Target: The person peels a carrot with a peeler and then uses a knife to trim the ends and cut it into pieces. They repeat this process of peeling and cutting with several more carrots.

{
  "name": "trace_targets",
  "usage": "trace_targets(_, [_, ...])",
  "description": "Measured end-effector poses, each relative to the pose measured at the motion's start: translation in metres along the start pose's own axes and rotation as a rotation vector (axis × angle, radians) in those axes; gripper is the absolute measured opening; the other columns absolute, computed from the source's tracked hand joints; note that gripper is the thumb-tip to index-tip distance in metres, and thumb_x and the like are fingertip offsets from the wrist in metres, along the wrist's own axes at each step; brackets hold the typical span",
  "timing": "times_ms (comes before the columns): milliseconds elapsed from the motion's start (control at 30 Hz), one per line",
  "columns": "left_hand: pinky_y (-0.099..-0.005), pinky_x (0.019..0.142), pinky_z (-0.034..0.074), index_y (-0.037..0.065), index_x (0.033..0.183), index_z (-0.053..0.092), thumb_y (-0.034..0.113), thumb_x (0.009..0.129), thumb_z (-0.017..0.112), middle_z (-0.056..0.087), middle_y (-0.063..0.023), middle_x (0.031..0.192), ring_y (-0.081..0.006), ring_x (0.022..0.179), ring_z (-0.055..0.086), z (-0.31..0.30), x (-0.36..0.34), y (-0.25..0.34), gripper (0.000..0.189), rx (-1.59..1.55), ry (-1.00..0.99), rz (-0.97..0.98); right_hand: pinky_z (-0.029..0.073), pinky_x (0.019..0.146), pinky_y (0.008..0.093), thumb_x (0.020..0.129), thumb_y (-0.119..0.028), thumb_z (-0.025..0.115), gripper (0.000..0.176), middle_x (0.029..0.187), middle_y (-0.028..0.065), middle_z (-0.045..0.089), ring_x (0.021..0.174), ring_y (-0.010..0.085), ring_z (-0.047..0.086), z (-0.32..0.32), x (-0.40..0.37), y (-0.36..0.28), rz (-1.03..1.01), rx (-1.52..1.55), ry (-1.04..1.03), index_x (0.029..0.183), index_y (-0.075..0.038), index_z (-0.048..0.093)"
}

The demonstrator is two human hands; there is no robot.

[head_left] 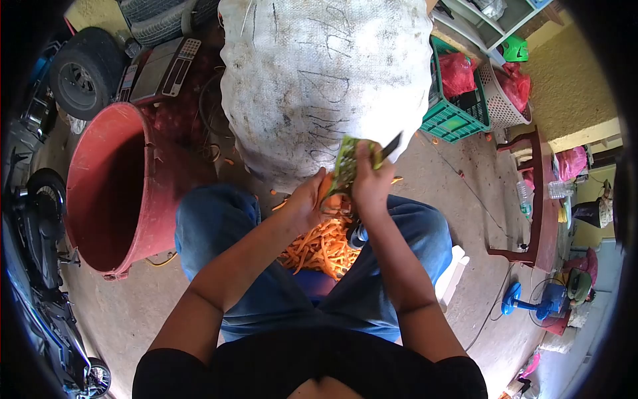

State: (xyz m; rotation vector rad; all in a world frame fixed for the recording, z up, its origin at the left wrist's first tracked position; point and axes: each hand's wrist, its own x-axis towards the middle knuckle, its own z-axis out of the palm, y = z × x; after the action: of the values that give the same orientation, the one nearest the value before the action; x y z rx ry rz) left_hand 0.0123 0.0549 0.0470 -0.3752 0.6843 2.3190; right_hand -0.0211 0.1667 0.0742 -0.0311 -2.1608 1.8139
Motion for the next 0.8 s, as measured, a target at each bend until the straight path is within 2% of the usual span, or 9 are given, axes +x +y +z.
trace_targets(167, [-0.0324,0.058,0.049,0.005,0.099,0.048,0.031,0.089,0.026,0.056,-0.0088,0.088,-0.0186,0.075,0.058,0.004,-0.003,0.0,0.035,0.07,0.159,0.038,0.038,0.046,0.0315,0.08,-0.014,0.049,0.017,0.053,0.0152,0.049,0.045,0.0198,0.047,0.01,-0.008,-0.001,-0.202,-0.243,-0.034,0.075,0.002,0.053])
trace_targets(300, [-0.03,0.06,0.048,0.002,0.094,0.05,0.03,0.089,0.026,0.056,-0.0079,0.082,-0.0178,0.07,0.057,-0.011,0.004,-0.004,0.037,0.312,-0.011,-0.036,0.037,0.044,0.0319,0.081,-0.015,0.049,0.021,0.053,0.0144,0.051,0.044,0.0206,0.049,-0.001,0.023,0.012,-0.022,-0.262,0.1,0.072,0.003,0.054])
trace_targets(367, [-0.0294,0.06,0.047,0.002,0.092,0.05,0.03,0.089,0.027,0.055,-0.0077,0.08,-0.0173,0.068,0.056,0.005,-0.009,-0.005,0.036,0.264,-0.062,-0.121,0.035,0.042,0.0302,0.08,-0.016,0.049,0.023,0.051,0.011,0.051,0.041,0.0173,0.045,-0.014,0.049,0.032,-0.068,-0.362,0.245,0.07,0.004,0.053])
trace_targets(433, [-0.0289,0.06,0.047,0.002,0.089,0.051,0.029,0.089,0.027,0.055,-0.0075,0.079,-0.0169,0.066,0.055,0.009,-0.012,-0.004,0.036,0.218,-0.111,-0.213,0.033,0.041,0.0276,0.08,-0.016,0.049,0.023,0.05,0.003,0.047,0.044,0.0084,0.039,-0.027,0.063,0.042,0.135,-0.246,0.274,0.069,0.004,0.053])
trace_targets(500, [-0.0293,0.06,0.046,0.002,0.089,0.05,0.028,0.089,0.026,0.055,-0.008,0.076,-0.0167,0.065,0.055,0.006,-0.005,-0.003,0.035,0.12,0.108,-0.045,0.033,0.042,0.0263,0.081,-0.015,0.048,0.023,0.052,0.0014,0.047,0.047,0.0066,0.039,-0.027,0.059,0.035,0.11,-0.028,0.293,0.069,0.003,0.054])
trace_targets(633, [-0.0309,0.062,0.047,0.002,0.091,0.048,0.026,0.088,0.026,0.056,-0.0091,0.081,-0.0177,0.069,0.056,-0.014,0.002,0.0,0.033,0.1,0.061,-0.072,0.033,0.044,0.0236,0.082,-0.017,0.049,0.022,0.055,0.0011,0.048,0.049,0.0066,0.041,-0.008,0.021,-0.01,0.218,0.162,0.1,0.071,0.002,0.054])
trace_targets(700, [-0.0333,0.062,0.047,0.002,0.095,0.047,0.026,0.088,0.027,0.056,-0.0098,0.085,-0.0193,0.071,0.056,-0.014,0.001,0.004,0.032,0.009,-0.145,-0.026,0.034,0.045,0.0246,0.082,-0.017,0.049,0.022,0.054,0.004,0.049,0.048,0.0083,0.042,0.0,0.004,-0.006,0.212,0.136,0.002,0.074,0.002,0.053])
trace_targets(733, [-0.0333,0.062,0.047,0.002,0.095,0.047,0.026,0.088,0.027,0.056,-0.0098,0.085,-0.0193,0.071,0.056,-0.011,0.0,0.004,0.032,0.007,-0.143,-0.025,0.035,0.045,0.0256,0.082,-0.017,0.049,0.02,0.054,0.0068,0.048,0.047,0.0106,0.042,0.003,-0.002,-0.006,0.063,0.009,-0.017,0.074,0.002,0.053])
trace_targets(800, [-0.0344,0.061,0.047,0.002,0.097,0.047,0.025,0.087,0.028,0.056,-0.0099,0.087,-0.0202,0.071,0.056,0.001,-0.001,0.002,0.031,-0.022,0.188,0.006,0.037,0.047,0.0287,0.081,-0.014,0.049,0.017,0.053,0.0141,0.047,0.045,0.0175,0.044,0.007,-0.01,-0.007,-0.126,-0.135,-0.056,0.076,0.002,0.051])
